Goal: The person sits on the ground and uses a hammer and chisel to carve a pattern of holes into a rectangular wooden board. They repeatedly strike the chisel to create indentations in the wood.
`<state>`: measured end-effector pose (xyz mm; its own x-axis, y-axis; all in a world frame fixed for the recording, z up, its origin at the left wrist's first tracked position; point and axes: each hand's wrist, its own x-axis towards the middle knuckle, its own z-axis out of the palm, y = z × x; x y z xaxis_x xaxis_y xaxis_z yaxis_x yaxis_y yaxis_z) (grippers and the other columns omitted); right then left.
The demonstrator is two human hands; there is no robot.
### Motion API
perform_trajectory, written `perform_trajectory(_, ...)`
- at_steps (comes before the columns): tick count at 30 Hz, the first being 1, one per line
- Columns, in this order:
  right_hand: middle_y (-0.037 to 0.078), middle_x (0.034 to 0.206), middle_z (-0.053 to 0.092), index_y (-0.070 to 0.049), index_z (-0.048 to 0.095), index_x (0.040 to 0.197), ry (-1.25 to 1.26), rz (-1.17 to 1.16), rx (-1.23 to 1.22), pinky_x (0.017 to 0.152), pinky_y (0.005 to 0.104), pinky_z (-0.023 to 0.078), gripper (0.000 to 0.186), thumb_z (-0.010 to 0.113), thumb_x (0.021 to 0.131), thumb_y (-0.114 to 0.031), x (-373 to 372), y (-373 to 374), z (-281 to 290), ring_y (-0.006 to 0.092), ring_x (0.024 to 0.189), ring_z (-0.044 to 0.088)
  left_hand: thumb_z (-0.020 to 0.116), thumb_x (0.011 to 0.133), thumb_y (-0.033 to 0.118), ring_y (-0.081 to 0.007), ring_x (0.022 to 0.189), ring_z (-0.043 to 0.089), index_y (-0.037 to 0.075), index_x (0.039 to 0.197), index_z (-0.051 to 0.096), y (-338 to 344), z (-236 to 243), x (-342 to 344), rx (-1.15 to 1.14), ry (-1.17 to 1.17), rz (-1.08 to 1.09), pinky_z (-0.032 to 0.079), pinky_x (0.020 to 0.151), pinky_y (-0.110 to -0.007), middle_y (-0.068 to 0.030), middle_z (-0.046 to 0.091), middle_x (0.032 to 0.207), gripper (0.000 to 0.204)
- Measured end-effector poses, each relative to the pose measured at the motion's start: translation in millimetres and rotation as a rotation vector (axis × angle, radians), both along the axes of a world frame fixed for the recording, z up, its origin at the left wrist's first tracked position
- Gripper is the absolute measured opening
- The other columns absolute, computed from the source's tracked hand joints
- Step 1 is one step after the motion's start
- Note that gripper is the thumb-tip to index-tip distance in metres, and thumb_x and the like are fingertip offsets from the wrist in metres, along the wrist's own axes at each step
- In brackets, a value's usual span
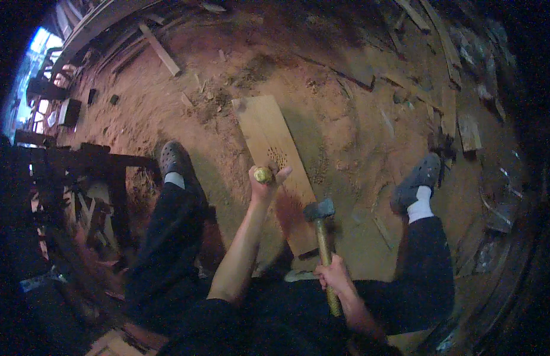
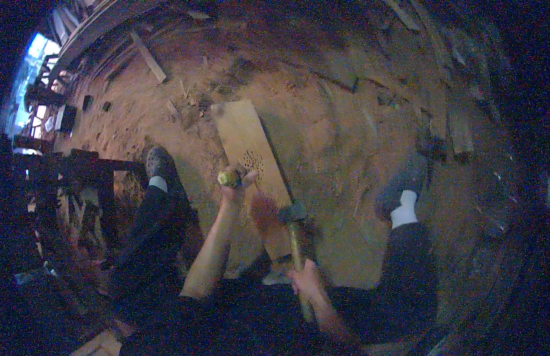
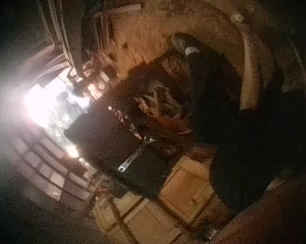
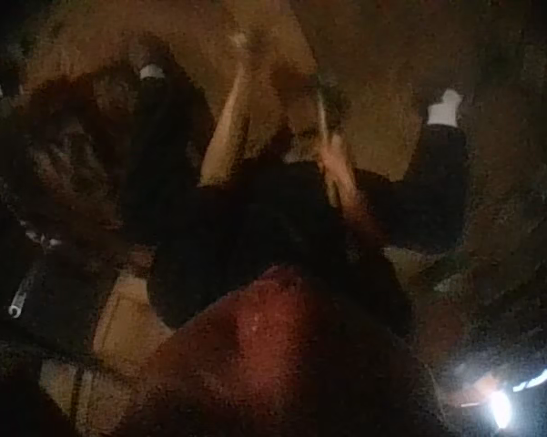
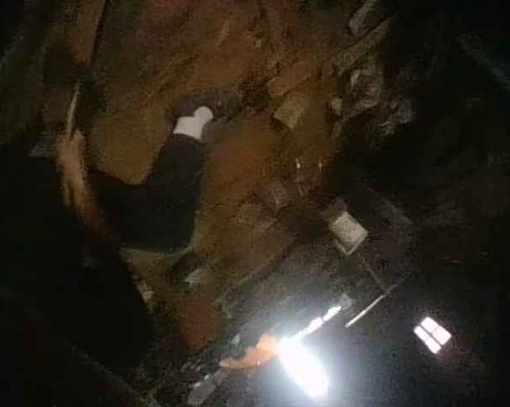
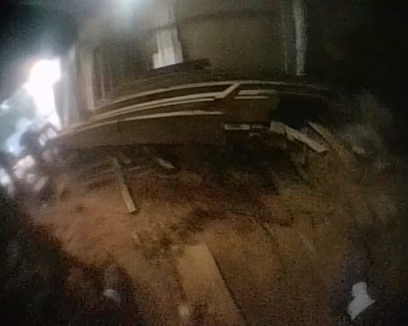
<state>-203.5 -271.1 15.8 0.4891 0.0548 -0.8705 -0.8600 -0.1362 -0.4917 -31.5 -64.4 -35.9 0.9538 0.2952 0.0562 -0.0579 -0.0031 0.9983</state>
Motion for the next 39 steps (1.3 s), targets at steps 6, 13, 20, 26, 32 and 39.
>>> perform_trajectory(6,0.003,0.052,0.045,-0.003,0.044,0.076,-0.311,0.137,-0.110,0.033,0.0257,0.035,0.017,0.057,0.065,0.000,16.8,7.7,21.5,0.0098,0.036,0.042,0.072,0.065,0.016,-0.0103,0.045,0.034,0.007,0.052,0.043,-1.2,8.0,-2.2,0.019,0.031,-0.051,0.031,0.042,-0.026,0.0016,0.038,0.048,0.033)
perform_trajectory(13,0.011,0.062,0.053,0.001,0.051,0.079,-0.605,0.301,-0.410,0.050,0.0336,0.043,0.020,0.061,0.064,-0.007,50.6,23.4,67.8,0.0205,0.053,0.054,0.069,0.062,0.023,-0.0227,0.045,0.050,0.006,0.058,0.050,-1.9,4.5,-5.1,0.247,-0.080,-0.112,0.040,0.045,-0.030,-0.0088,0.050,0.052,0.026)
perform_trajectory(20,0.021,0.078,0.058,0.004,0.054,0.090,-0.550,0.363,-0.538,0.064,0.0386,0.045,0.035,0.064,0.062,-0.013,64.2,38.7,94.2,0.0339,0.072,0.057,0.065,0.057,0.017,-0.0230,0.046,0.052,0.006,0.060,0.053,-3.0,4.7,-5.3,0.223,-0.102,-0.242,0.040,0.046,-0.030,-0.0091,0.051,0.052,0.016)
perform_trajectory(26,0.012,0.071,0.056,0.002,0.052,0.093,-0.813,0.299,-0.588,0.057,0.0358,0.046,0.034,0.063,0.062,-0.008,71.0,36.8,124.7,0.0262,0.063,0.056,0.068,0.063,0.025,-0.0231,0.044,0.050,0.006,0.058,0.052,-3.9,9.5,-4.4,0.278,-0.171,-0.144,0.038,0.044,-0.031,-0.0105,0.049,0.052,0.025)
perform_trajectory(32,0.005,0.066,0.048,-0.003,0.049,0.094,-0.934,-0.377,-0.096,0.039,0.0216,0.040,0.029,0.057,0.066,0.001,79.3,52.3,176.7,0.0117,0.051,0.051,0.068,0.067,0.029,-0.0232,0.044,0.047,0.006,0.056,0.051,-3.9,-0.2,-4.2,0.299,-0.094,-0.107,0.038,0.044,-0.033,-0.0102,0.048,0.049,0.030)
perform_trajectory(39,0.005,0.060,0.051,0.001,0.046,0.094,-0.634,0.447,-0.601,0.040,0.0239,0.040,0.033,0.058,0.064,-0.003,54.9,28.2,79.2,0.0121,0.046,0.049,0.069,0.064,0.027,-0.0234,0.045,0.049,0.007,0.059,0.053,0.7,1.9,1.2,0.292,-0.152,-0.014,0.040,0.046,-0.032,-0.0097,0.049,0.050,0.026)
